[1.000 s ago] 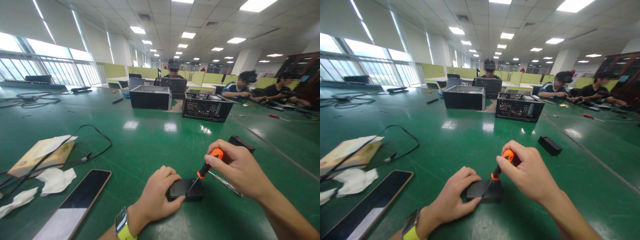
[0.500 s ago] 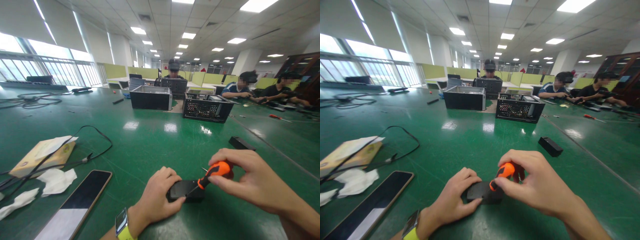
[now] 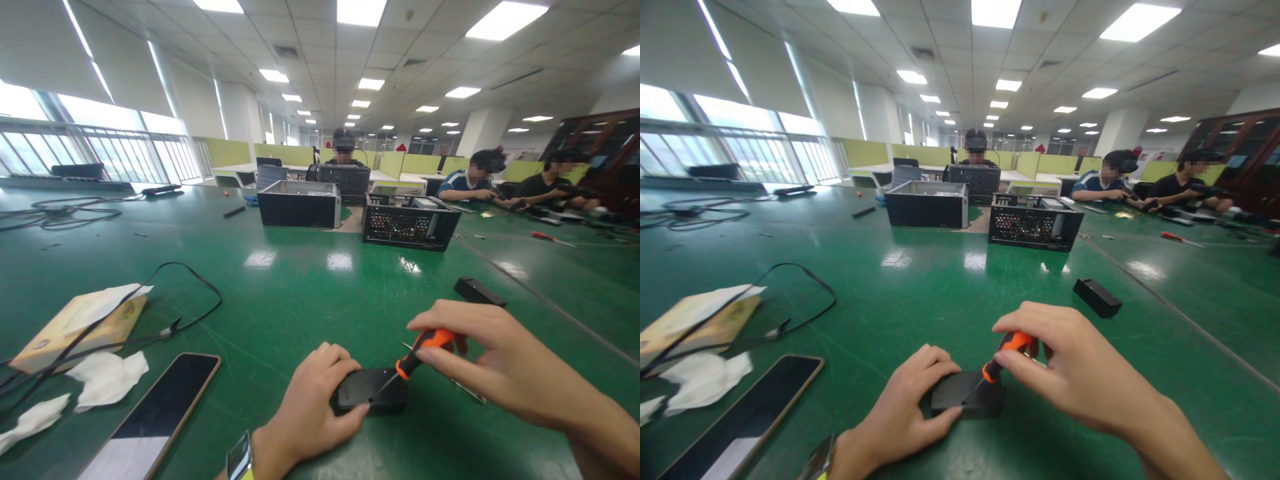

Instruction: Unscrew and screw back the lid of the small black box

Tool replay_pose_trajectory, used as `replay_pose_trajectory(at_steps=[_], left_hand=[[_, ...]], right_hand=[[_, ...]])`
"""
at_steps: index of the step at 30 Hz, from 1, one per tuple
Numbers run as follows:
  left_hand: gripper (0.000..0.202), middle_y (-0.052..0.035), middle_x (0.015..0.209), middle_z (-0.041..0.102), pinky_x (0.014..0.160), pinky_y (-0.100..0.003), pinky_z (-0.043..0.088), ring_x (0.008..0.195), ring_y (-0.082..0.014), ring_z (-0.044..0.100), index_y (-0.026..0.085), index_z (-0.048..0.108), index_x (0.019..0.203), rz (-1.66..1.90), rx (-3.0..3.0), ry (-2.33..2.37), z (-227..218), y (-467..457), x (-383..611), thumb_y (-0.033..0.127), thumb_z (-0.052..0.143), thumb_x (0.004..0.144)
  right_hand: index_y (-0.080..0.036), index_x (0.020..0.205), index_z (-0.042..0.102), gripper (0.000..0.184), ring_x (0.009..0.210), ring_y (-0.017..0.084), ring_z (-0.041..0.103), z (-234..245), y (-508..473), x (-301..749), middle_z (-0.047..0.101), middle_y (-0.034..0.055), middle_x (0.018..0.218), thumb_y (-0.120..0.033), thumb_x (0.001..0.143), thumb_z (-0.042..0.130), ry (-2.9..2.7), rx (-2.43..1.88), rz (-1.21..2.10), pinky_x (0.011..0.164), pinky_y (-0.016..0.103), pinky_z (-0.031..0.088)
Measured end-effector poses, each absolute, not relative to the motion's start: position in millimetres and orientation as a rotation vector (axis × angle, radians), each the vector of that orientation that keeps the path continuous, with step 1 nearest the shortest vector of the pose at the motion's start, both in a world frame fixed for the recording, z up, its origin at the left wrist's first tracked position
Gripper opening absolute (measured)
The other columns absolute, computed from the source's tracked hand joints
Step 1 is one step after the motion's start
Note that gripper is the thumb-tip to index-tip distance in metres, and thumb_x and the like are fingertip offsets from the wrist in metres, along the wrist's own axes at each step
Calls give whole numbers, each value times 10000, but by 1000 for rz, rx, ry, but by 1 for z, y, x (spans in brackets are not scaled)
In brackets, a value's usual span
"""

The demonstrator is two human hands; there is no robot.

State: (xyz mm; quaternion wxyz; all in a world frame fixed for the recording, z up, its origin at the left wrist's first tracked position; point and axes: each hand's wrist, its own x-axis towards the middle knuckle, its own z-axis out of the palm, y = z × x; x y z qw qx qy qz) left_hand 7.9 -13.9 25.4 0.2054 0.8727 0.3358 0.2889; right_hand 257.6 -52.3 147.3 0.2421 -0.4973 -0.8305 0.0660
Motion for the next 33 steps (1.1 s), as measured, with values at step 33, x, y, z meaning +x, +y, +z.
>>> replay_pose_trajectory(at_steps=[33], left_hand=[[293, -62, 1002, 630, 850, -413, 402, 960, -267, 531, 167, 588, 1032, 323, 3127, 1025, 53, -26, 18, 441, 563, 928]], right_hand=[[-254, 1036, 695, 440, 860, 257, 661, 15, -54, 323, 710, 69, 986, -615, 863, 512, -1916, -1998, 147, 739, 375, 508]])
